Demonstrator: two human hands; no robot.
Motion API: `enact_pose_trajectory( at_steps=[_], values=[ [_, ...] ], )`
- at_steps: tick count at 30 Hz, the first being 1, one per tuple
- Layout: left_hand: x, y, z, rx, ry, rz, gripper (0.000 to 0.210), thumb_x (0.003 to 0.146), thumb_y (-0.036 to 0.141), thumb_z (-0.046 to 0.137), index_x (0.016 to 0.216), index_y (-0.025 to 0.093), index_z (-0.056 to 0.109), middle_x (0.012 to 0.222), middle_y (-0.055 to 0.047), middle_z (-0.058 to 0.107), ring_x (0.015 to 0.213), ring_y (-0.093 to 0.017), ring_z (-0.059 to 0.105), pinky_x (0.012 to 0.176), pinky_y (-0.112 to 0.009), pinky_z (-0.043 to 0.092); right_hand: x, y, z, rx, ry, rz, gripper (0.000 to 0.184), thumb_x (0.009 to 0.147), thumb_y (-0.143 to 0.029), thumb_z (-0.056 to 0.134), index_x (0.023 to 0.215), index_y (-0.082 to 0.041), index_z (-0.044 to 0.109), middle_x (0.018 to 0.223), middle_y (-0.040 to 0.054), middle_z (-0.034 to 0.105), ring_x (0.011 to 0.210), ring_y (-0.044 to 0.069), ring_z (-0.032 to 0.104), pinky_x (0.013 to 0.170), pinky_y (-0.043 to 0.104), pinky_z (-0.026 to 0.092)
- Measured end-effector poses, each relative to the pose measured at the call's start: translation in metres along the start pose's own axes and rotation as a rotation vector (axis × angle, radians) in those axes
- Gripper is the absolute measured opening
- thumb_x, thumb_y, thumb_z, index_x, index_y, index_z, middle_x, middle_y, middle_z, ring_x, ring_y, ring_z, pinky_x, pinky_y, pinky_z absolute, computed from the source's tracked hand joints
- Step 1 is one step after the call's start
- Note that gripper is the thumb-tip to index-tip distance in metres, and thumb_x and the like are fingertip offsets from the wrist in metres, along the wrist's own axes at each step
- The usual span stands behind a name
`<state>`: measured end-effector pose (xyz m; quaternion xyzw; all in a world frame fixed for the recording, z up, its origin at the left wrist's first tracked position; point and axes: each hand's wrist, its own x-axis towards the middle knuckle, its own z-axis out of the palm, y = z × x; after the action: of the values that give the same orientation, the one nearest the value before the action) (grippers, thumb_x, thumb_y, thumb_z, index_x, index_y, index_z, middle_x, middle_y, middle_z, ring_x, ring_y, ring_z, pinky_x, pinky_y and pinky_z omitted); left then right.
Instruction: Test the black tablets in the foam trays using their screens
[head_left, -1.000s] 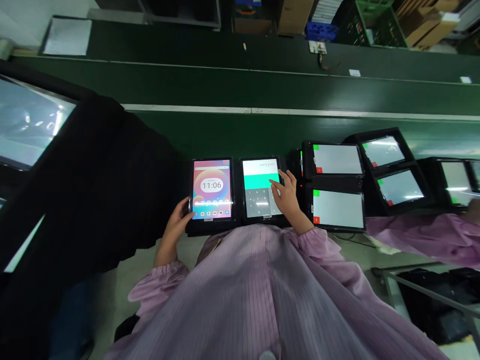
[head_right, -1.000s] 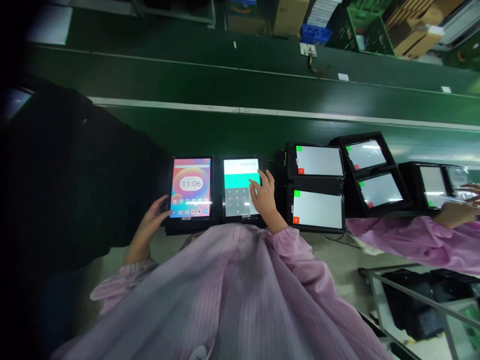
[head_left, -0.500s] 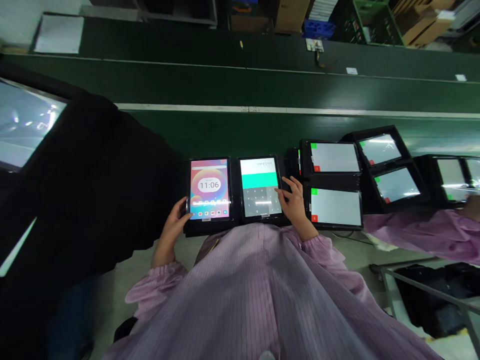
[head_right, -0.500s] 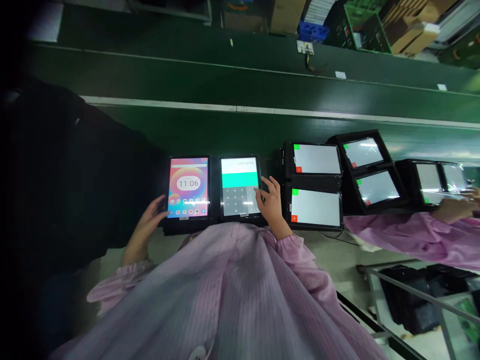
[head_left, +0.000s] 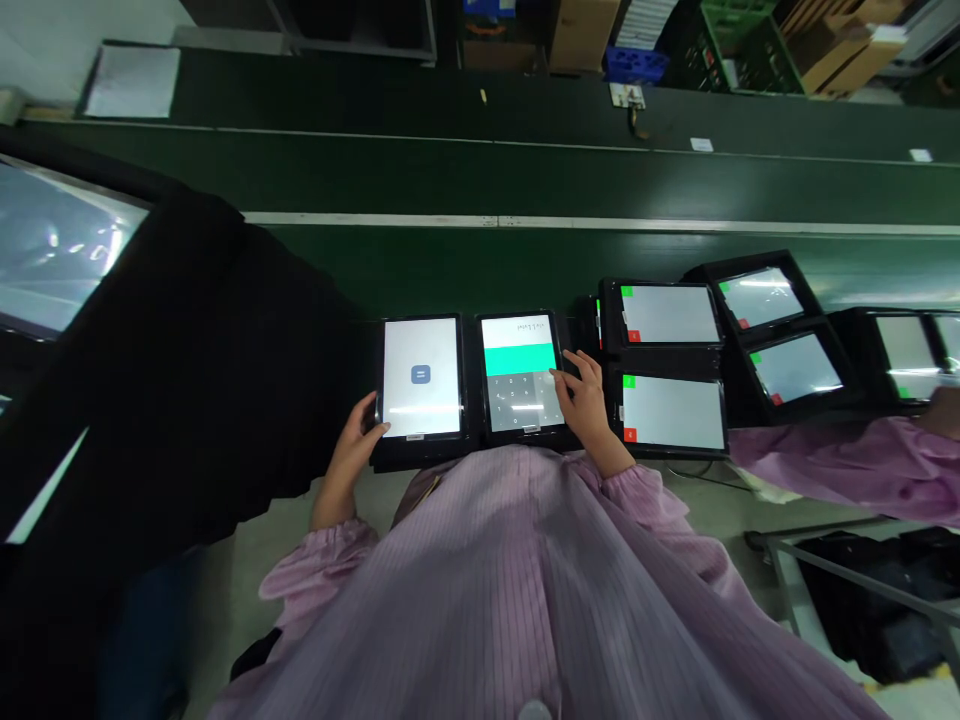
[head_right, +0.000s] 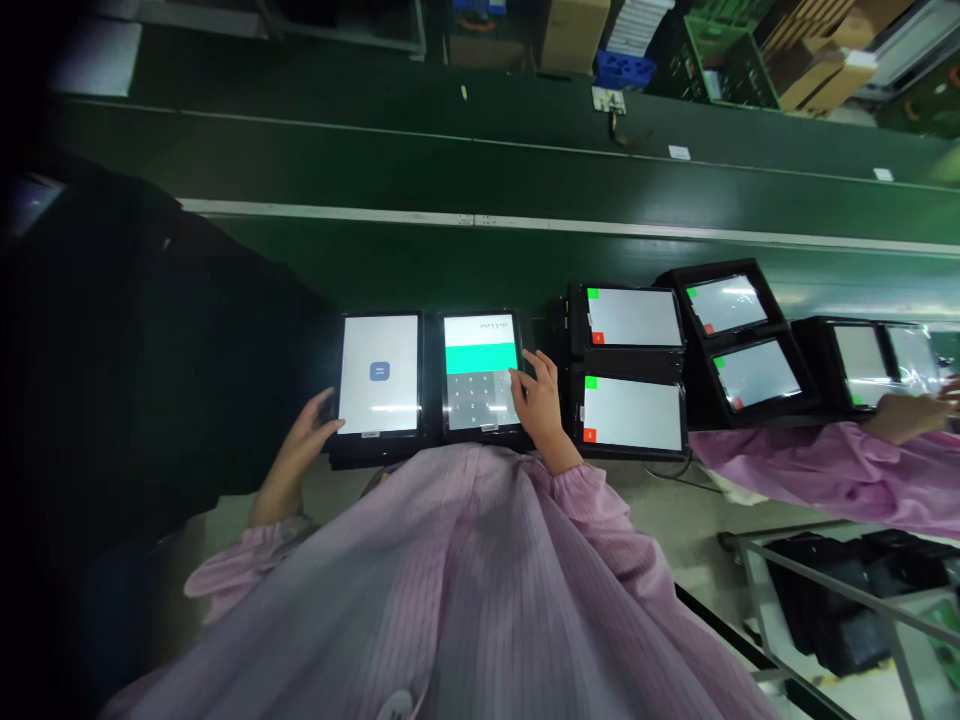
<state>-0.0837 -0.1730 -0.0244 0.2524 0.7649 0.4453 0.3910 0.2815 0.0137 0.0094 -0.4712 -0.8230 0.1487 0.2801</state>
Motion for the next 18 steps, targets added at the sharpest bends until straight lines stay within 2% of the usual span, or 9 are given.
enact_pose_trajectory(
  at_steps=[5,11,18],
  values=[
    [0.002,-0.003,-0.003,0.026,-0.014,-0.007,0.061,0.077,0.031,0.075,0.138,0.028,0.065,0.146,-0.009,0.067,0.15,-0.035,0.049,0.127,-0.052,0.037,0.007,-0.002,0.007,0.016,-0.026,-0.009,0.037,0.106,-0.032,0.047,0.104,-0.026,0.084,0.139,0.0123,0.068,0.139,0.034,0.053,0.116,0.067,0.048],
    [0.004,-0.005,-0.003,0.01,-0.017,0.01,0.061,0.076,0.03,0.076,0.136,0.028,0.066,0.142,-0.009,0.069,0.148,-0.033,0.051,0.126,-0.052,0.037,0.013,-0.004,0.011,0.001,-0.016,-0.016,0.037,0.106,-0.032,0.047,0.106,-0.026,0.083,0.138,0.0118,0.069,0.137,0.034,0.055,0.115,0.066,0.05],
    [0.004,-0.006,-0.001,0.012,-0.008,0.007,0.062,0.075,0.026,0.075,0.136,0.029,0.065,0.143,-0.008,0.068,0.147,-0.031,0.053,0.126,-0.048,0.038,0.012,-0.001,0.002,0.001,0.001,-0.002,0.039,0.106,-0.032,0.046,0.102,-0.026,0.085,0.136,0.0097,0.071,0.137,0.032,0.056,0.115,0.063,0.051]
  ],
)
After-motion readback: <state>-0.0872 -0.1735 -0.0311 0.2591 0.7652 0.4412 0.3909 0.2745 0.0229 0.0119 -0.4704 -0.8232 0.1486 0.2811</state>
